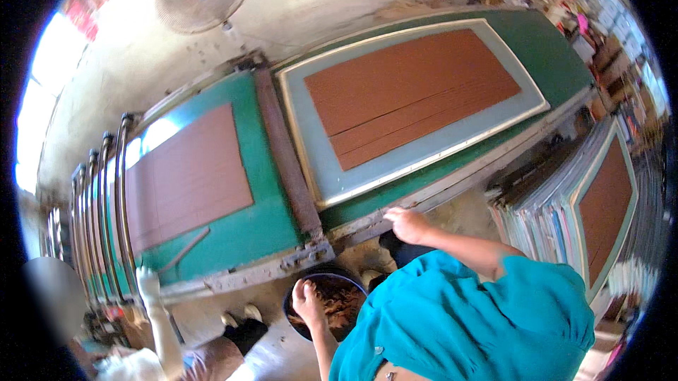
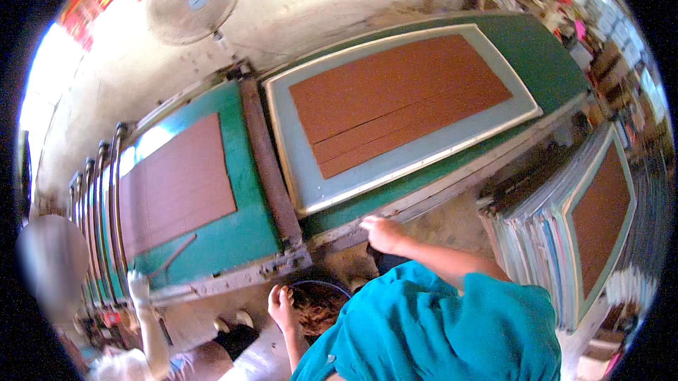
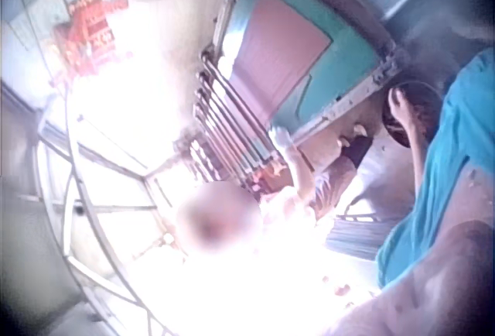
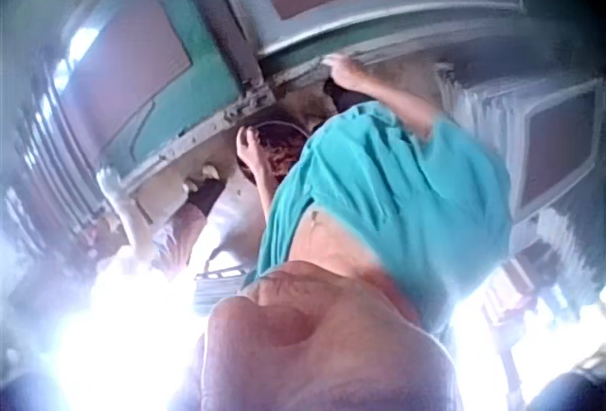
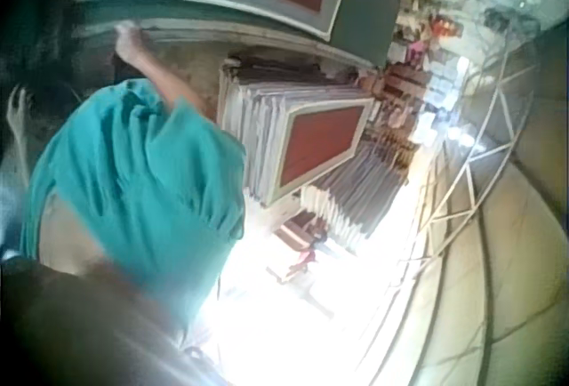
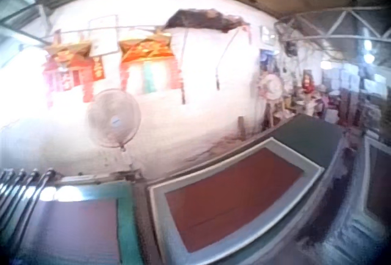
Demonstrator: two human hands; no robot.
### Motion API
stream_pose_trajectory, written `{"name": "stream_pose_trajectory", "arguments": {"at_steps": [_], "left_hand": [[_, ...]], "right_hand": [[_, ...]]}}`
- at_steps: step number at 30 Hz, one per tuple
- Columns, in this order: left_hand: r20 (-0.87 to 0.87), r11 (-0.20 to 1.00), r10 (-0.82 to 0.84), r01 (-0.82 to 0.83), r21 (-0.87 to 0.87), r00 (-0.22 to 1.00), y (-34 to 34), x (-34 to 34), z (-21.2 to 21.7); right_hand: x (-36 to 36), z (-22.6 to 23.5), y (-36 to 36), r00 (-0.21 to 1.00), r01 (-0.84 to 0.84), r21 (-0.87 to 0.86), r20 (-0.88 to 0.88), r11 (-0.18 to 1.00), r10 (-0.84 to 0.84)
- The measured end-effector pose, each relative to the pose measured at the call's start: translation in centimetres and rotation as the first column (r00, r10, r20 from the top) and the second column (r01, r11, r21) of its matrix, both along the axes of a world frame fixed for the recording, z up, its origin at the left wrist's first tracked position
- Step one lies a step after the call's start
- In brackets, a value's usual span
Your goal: The person assembles rectangular frames by placing brown textured sheets into metal frames on a green conveyor belt. They repeatedly pick up sheets, align them within the frames, and stack the completed units.
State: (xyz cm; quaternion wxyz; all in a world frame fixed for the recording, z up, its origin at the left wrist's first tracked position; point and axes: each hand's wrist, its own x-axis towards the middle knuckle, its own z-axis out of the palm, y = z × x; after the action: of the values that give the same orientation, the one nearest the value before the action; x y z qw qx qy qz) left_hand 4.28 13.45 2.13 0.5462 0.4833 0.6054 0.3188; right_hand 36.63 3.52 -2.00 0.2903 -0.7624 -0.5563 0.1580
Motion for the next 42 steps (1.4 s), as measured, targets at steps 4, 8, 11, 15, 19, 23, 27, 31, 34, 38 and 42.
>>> {"name": "stream_pose_trajectory", "arguments": {"at_steps": [4,8,11,15,19,23,27,31,34,38,42], "left_hand": [[0.065,0.965,-0.26,0.259,0.033,0.963,5.6,10.1,1.1],[-0.229,0.771,-0.526,0.573,0.279,0.819,14.4,23.2,0.8],[-0.647,0.421,-0.585,0.865,0.274,0.49,22.5,36.3,3.3],[-0.842,0.132,-0.494,0.976,0.17,0.214,33.2,52.7,3.7],[-0.877,0.216,-0.428,0.967,0.134,0.217,46.3,62.5,-3.0],[-0.854,0.202,-0.517,0.978,-0.045,0.067,54.9,71.0,-9.4],[-0.896,0.374,-0.445,0.907,-0.192,-0.006,54.7,74.9,-14.4],[-0.875,0.24,-0.484,0.961,-0.139,-0.006,56.6,74.8,-13.4],[-0.857,0.277,-0.513,0.953,-0.12,0.041,52.7,76.9,-9.5],[-0.884,0.018,-0.467,1.0,0.009,0.016,49.3,77.4,-9.8],[-0.793,0.006,-0.606,0.997,-0.077,-0.058,37.2,78.1,-2.7]], "right_hand": [[6.4,0.0,-3.4,0.696,0.506,-0.313,-0.401,0.804,-0.595],[10.6,-2.8,-3.8,-0.159,0.44,-0.579,-0.802,0.686,-0.575],[12.2,-8.8,-2.6,-0.544,0.196,-0.448,-0.79,0.872,-0.283],[12.9,-9.5,3.0,-0.79,-0.024,-0.639,-0.459,0.769,-0.406],[15.5,-8.5,6.5,-0.943,-0.09,-0.749,-0.149,0.657,-0.299],[16.5,-7.7,6.6,-0.974,-0.004,-0.703,-0.157,0.711,-0.161],[18.2,-6.0,8.2,-0.774,0.032,-0.919,-0.271,0.393,-0.572],[20.4,-3.9,6.2,-0.348,0.167,-0.896,-0.443,0.41,-0.826],[22.1,-3.3,2.1,-0.097,0.298,-0.921,-0.29,0.251,-0.952],[25.2,-3.8,-6.1,-0.282,0.712,-0.691,-0.122,-0.122,-0.952],[29.3,-4.5,-17.0,-0.574,0.819,-0.438,-0.624,-0.372,-0.53]]}}
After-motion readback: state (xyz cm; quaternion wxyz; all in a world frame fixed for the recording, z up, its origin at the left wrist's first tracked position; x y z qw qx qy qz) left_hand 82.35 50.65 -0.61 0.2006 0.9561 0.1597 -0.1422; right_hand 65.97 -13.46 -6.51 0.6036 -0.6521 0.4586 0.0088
